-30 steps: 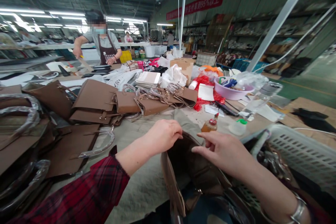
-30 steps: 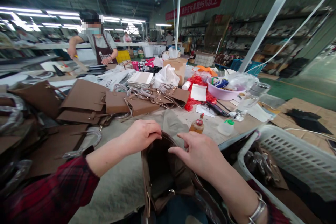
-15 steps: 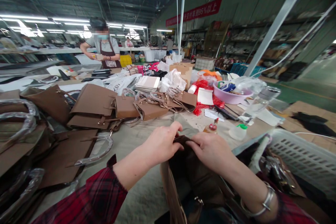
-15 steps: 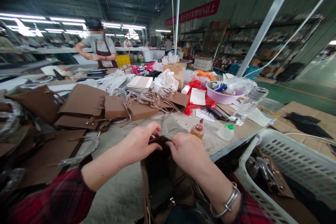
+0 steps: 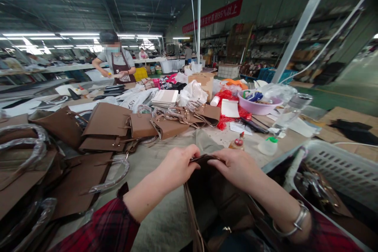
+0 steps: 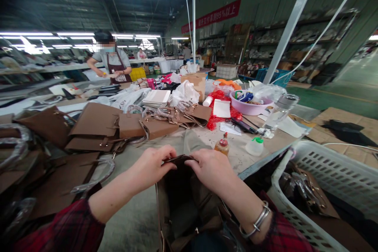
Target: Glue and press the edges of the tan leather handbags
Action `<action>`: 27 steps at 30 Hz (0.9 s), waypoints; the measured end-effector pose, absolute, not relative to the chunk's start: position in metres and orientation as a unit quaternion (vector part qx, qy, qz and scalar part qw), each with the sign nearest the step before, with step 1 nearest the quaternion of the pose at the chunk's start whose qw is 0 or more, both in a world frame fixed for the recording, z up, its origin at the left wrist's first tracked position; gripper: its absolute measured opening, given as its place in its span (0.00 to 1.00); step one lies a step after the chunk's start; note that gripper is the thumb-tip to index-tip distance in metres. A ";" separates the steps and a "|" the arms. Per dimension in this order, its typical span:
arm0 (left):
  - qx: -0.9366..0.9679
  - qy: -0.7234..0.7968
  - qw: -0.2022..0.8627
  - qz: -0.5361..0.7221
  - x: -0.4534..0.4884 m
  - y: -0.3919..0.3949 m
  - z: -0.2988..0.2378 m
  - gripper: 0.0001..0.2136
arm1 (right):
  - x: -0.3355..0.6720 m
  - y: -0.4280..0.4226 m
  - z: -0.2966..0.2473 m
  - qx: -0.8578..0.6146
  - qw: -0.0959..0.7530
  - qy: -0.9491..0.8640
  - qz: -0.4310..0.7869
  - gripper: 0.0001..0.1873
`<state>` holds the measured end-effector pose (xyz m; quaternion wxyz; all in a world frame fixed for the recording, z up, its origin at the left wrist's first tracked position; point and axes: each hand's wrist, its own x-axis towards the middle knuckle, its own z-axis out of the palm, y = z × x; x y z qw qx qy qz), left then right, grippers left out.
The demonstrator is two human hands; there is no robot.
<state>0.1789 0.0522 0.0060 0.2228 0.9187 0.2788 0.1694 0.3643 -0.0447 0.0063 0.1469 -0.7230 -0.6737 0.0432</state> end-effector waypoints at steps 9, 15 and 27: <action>0.897 0.315 0.256 0.173 0.176 0.053 0.006 0.15 | 0.363 -0.030 0.009 -0.654 0.168 -0.736 0.041 0.10; 0.915 0.338 0.181 0.130 0.174 0.054 0.009 0.07 | 0.360 -0.027 0.007 -0.661 0.162 -0.733 0.005 0.09; 0.912 0.341 0.167 0.154 0.183 0.052 0.003 0.09 | 0.366 -0.029 0.004 -0.638 0.192 -0.746 0.014 0.15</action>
